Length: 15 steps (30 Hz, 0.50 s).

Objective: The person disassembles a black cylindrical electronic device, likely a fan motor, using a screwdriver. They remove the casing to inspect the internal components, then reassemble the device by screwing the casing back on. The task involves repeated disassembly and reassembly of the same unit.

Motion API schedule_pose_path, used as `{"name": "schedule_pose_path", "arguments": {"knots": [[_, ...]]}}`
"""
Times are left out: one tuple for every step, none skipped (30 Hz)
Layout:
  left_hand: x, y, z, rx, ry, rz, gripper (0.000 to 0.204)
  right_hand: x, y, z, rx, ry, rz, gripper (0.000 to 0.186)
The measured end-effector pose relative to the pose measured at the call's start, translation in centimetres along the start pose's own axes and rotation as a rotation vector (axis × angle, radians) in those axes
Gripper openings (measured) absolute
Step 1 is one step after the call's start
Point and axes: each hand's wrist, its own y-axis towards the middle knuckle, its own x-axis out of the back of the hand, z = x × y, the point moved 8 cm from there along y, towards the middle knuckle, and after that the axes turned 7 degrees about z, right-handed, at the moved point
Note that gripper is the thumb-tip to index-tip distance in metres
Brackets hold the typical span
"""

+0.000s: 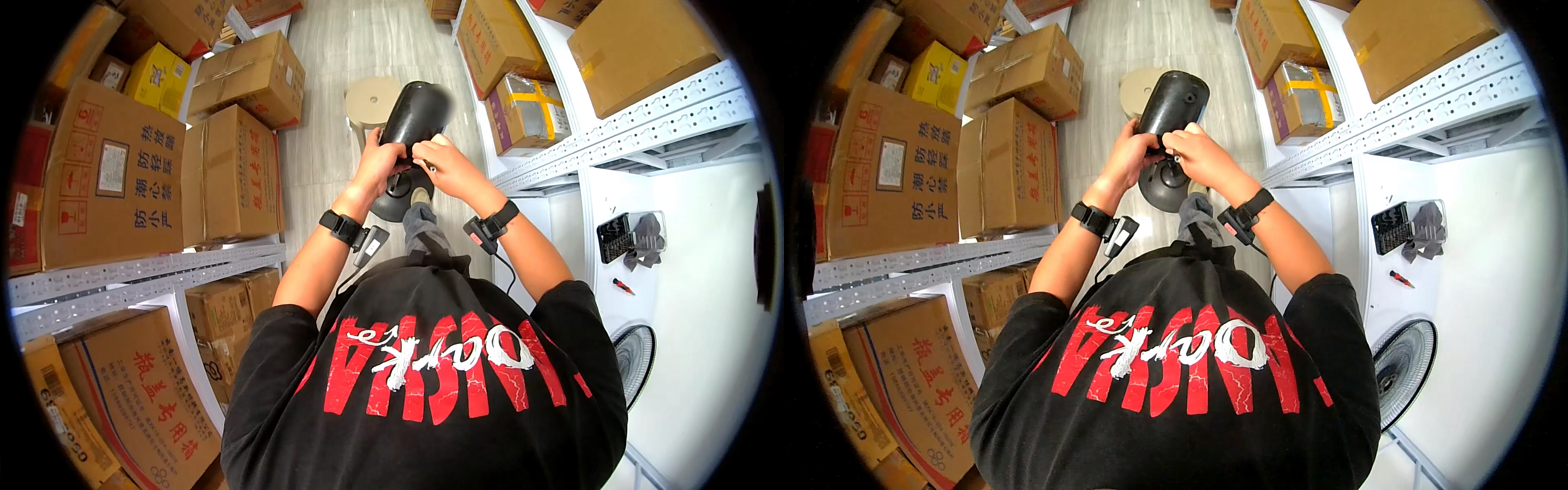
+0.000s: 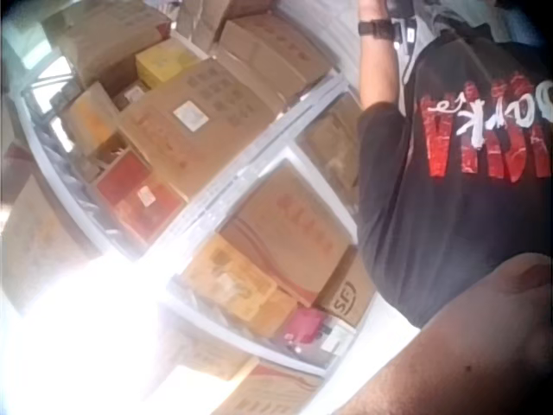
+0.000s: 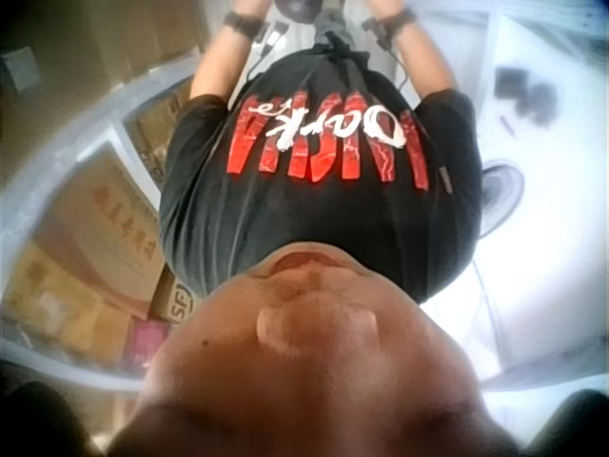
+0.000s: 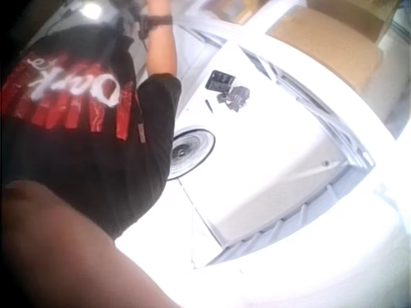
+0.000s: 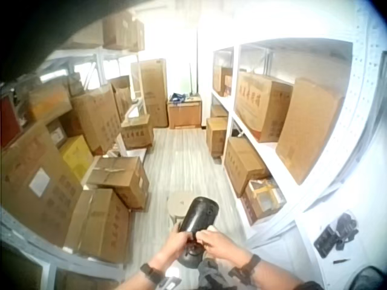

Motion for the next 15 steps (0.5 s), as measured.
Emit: {"name": "schedule_pose_path", "arguments": {"knots": [[0.2,0.0,0.0,-0.008,-0.009,-0.004,0.071,0.1,-0.1,0.0,0.021,-0.015,-0.036,0.016],[0.2,0.1,0.2,-0.008,0.004,0.025,0.071,0.1,-0.4,0.1,0.043,-0.030,-0.071,0.018],[0.2,0.4,0.5,-0.007,0.016,0.054,0.071,0.1,-0.7,0.2,0.064,-0.045,-0.107,0.020],[-0.1,0.3,0.3,-0.008,0.031,0.084,0.071,0.0,-1.0,0.3,0.077,-0.047,-0.139,0.021],[-0.1,-0.2,0.4,0.007,0.045,0.032,0.073,-0.1,-1.4,0.4,0.089,-0.048,-0.170,0.022],[-0.2,-0.4,0.3,-0.012,0.046,0.040,0.074,-0.2,-1.7,0.5,0.102,-0.049,-0.201,0.022],[-0.2,-0.7,0.3,-0.030,0.044,0.046,0.074,-0.6,-2.0,0.5,0.090,-0.048,-0.203,0.024],[-0.1,-0.7,0.3,-0.048,0.042,0.051,0.075,-0.8,-2.2,0.2,0.113,-0.067,-0.228,0.024],[0.1,-0.2,0.6,-0.086,0.039,0.067,0.075,-1.0,-2.5,-0.2,0.135,-0.085,-0.253,0.025],[0.0,-0.3,0.4,-0.107,0.034,0.081,0.074,-1.0,-2.7,0.0,0.153,-0.101,-0.279,0.025],[-0.1,-0.4,0.3,-0.128,0.028,0.096,0.073,-1.0,-2.6,-0.1,0.153,-0.109,-0.283,0.025],[-0.2,-0.4,0.1,-0.148,0.023,0.110,0.072,-1.1,-2.5,-0.1,0.154,-0.118,-0.286,0.024],[0.0,-0.5,-0.1,-0.149,0.108,0.085,0.070,-1.1,-2.5,0.0,0.153,-0.129,-0.290,0.024],[0.2,-0.5,-0.3,-0.150,0.194,0.059,0.069,-1.2,-2.5,0.0,0.138,-0.146,-0.301,0.023],[0.4,-0.6,-0.5,-0.151,0.280,0.033,0.068,-1.4,-2.6,0.1,0.124,-0.163,-0.311,0.022]]}}
